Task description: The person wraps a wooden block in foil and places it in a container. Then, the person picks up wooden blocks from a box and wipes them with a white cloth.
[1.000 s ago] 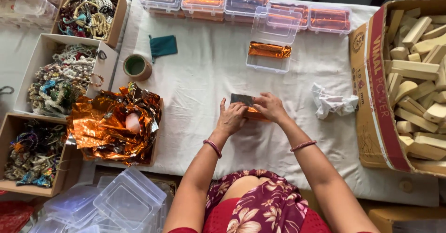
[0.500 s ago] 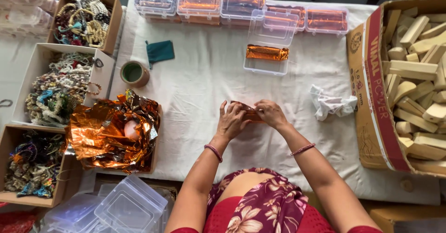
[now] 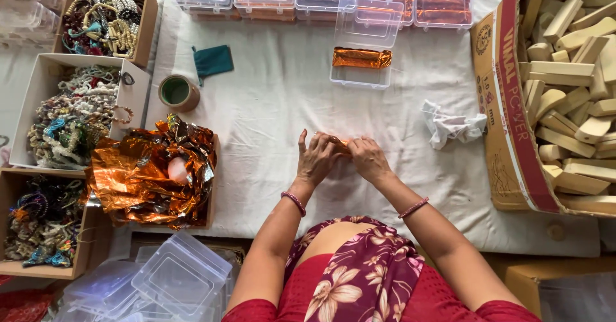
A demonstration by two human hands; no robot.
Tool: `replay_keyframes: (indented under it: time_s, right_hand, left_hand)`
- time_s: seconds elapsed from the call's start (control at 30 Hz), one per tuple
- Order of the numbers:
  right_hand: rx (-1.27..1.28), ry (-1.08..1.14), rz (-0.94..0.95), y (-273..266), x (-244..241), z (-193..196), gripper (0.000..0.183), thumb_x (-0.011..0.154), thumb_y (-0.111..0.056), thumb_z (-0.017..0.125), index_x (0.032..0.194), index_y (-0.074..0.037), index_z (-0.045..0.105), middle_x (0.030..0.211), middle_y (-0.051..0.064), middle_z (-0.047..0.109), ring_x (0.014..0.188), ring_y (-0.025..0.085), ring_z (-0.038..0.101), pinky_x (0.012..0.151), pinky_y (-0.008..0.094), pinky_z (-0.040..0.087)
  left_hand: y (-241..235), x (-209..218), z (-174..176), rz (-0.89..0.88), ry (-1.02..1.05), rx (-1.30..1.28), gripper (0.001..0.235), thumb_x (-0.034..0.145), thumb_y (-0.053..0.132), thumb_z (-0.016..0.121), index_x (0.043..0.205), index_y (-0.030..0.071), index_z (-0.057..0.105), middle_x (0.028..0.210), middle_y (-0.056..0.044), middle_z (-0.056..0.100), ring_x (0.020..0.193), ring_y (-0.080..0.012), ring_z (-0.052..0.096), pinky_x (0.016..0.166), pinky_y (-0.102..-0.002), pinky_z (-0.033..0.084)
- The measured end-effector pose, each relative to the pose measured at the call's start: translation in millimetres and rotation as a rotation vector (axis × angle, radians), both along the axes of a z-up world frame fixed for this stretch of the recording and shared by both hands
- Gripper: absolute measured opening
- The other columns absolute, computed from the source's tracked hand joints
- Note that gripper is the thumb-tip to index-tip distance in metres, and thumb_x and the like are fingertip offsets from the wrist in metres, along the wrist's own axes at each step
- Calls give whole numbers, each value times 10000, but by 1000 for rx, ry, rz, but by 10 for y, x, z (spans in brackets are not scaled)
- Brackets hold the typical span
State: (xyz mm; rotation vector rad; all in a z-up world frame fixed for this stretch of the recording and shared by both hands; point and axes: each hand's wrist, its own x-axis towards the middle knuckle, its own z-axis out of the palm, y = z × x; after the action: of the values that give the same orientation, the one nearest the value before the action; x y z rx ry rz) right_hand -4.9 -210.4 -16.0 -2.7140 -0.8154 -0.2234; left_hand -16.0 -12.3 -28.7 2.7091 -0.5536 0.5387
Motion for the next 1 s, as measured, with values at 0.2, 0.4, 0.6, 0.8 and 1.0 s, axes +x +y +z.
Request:
replay_keyframes:
  time_s: [0.2,0.4,0.6,0.8,1.0]
  right_hand:
    - [-5,-82,5,-29,-11,-83,356,809,0,711,1162,-3,657,1005,169,730,993,309,709,1075,439,502]
    - [110,-40,1,-93,-20,48,463,751,-97,813,1180,-20,657,1075,145,728,1013,292,700,1063,459,488]
    - [135,-158,-4,-231,-157,-69,487,765,-72,800,1238,-50,686,1149,120,683,1055,315,663,922,414,538]
    - [163,-176,-49,-387,-75,-28,447,797,-88,779,1232,-51,682,1087,108,657,1020,317,651,916,420,545]
    - [99,-310,-125,-623,858,342,402,854,-121,755,1241,-57,665,1151,109,650,1132,331,612,1026,516,458]
  left_hand:
    - [127,175,402,-130,-205,160,476,666,517,746,949,139,683,1338,-45,707,1324,-216,563,1195,-591,104]
    - [230,209,101,-233,-74,264,133,875,259,753,917,163,669,958,38,703,1209,-131,632,1296,-595,112]
    - [199,82,-142,-168,-146,264,367,954,127,665,1317,180,677,891,48,675,1033,-123,642,1297,-510,181]
    - [432,-245,-74,-12,2,-49,635,910,398,674,1458,135,491,1354,-73,528,1363,-256,425,1214,-576,193]
    - [455,-213,-275,135,-8,58,629,943,502,614,1456,167,475,1429,-91,471,1401,-259,359,1201,-586,160]
